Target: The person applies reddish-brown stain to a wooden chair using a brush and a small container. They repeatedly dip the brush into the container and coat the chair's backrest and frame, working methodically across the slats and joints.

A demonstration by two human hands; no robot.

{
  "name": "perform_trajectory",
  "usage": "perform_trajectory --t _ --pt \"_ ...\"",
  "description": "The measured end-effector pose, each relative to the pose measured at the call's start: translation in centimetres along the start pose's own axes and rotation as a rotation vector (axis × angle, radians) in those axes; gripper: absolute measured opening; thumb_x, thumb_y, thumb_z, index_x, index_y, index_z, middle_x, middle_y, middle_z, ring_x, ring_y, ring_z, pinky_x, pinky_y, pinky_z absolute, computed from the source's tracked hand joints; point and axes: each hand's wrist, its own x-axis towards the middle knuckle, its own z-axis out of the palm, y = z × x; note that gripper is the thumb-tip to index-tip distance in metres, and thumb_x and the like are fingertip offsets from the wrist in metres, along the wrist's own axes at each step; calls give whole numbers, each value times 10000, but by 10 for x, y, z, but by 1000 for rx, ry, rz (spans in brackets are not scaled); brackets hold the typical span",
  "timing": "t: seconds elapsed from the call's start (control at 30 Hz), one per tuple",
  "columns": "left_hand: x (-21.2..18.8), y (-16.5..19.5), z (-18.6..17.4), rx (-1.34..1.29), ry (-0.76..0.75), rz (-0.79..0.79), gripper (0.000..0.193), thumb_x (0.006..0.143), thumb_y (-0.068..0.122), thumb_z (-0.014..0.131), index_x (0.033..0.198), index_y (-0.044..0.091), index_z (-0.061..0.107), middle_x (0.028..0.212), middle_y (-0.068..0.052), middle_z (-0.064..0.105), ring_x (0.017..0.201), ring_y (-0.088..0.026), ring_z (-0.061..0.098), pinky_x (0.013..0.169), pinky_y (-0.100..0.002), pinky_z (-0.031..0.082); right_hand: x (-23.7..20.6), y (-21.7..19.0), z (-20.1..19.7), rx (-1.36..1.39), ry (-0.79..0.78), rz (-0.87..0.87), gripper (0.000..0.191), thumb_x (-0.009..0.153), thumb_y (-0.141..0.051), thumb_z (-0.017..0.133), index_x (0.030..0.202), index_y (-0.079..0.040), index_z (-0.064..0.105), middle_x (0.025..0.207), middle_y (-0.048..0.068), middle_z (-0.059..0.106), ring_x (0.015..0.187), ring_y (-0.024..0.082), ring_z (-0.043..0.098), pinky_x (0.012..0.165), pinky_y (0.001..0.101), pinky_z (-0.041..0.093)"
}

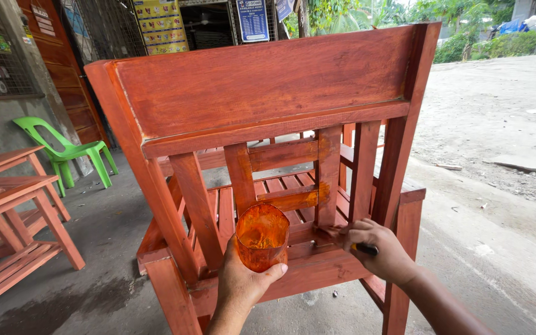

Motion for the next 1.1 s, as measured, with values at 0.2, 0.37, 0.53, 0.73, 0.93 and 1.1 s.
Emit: perform_trajectory --t 0.2,0.37,0.53,0.73,0.93,1.1 --pt "4 21 12 21 8 -6 911 537 237 939 1343 161 522 1220 -55 695 1161 -205 690 1037 -393 554 47 6 -59 -158 139 -141 119 784 -86 801 756 -155 709 1059 -57 784 977 140 717 916 318 601" --pt "3 29 20 -22 18 53 832 540 254 930 1268 136 545 1184 -62 726 1129 -210 725 1016 -397 575 70 -21 -97 -183 357 -262 126 820 -81 797 819 -156 697 1098 -17 758 1010 168 715 913 317 590" --pt "7 28 25 6 36 58 828 528 249 925 1260 141 552 1188 -56 728 1130 -207 717 1010 -392 566 76 -33 -105 -252 565 -274 133 858 -58 788 838 -134 681 1119 28 746 1014 202 701 860 310 575" --pt "13 28 28 16 69 81 842 513 260 933 1261 144 564 1199 -52 738 1128 -211 722 1000 -399 575 32 -10 -51 -244 561 -349 125 815 -57 763 825 -156 689 1138 42 740 1077 223 700 923 327 571" --pt "2 27 33 29 36 65 866 518 256 934 1287 155 550 1222 -45 713 1154 -204 706 1016 -383 567 -35 21 18 -213 331 -179 143 758 -46 762 841 -156 722 1163 36 757 1077 221 691 899 342 597" --pt "-1 24 25 52 29 9 897 527 272 941 1309 151 520 1228 -52 702 1156 -206 703 1021 -385 572 -62 30 30 -93 -14 77 249 652 19 766 856 -116 717 1167 36 753 1047 272 675 863 383 579"
